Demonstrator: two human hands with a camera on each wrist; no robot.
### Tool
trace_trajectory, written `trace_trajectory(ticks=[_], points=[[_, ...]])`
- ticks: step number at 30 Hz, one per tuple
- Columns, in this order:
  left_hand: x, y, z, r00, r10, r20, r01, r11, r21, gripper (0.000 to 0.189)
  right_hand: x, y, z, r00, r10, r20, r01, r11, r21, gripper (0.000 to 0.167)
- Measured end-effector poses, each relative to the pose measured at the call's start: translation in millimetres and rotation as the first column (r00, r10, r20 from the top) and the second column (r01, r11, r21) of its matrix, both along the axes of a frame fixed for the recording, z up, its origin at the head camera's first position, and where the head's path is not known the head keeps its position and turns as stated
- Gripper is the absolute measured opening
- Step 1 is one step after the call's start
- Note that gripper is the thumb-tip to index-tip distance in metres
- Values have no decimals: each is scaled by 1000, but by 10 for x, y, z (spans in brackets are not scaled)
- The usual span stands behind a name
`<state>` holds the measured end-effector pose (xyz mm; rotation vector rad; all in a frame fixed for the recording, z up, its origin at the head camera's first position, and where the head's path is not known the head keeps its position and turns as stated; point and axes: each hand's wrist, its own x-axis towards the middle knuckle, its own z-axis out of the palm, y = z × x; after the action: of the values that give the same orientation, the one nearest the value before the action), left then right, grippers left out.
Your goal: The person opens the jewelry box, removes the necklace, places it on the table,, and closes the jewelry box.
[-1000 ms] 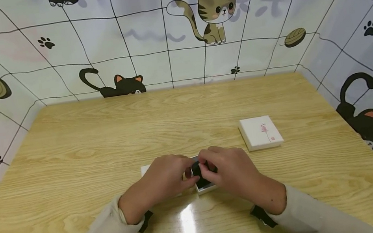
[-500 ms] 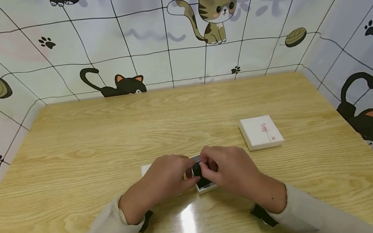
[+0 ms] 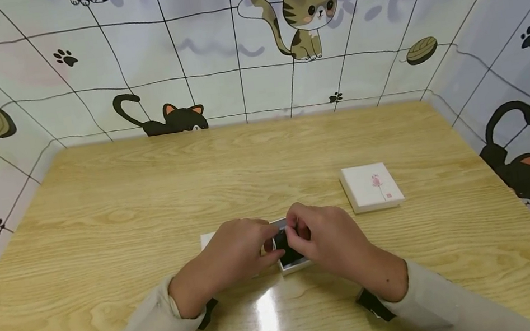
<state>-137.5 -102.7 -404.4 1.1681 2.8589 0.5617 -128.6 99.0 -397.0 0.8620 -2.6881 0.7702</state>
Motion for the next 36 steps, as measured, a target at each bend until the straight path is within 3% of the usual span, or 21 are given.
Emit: trace_trajectory(ticks=[9,36], points=[[-7,11,28,999,-3,38,4,1000,-1,24,-4,6,14,1000,-3,16,3,1000,-19,12],[-16,2,46,998,6,57,-6,1000,0,26,-11,6,27,998,-19,67,20,999,-26,11]])
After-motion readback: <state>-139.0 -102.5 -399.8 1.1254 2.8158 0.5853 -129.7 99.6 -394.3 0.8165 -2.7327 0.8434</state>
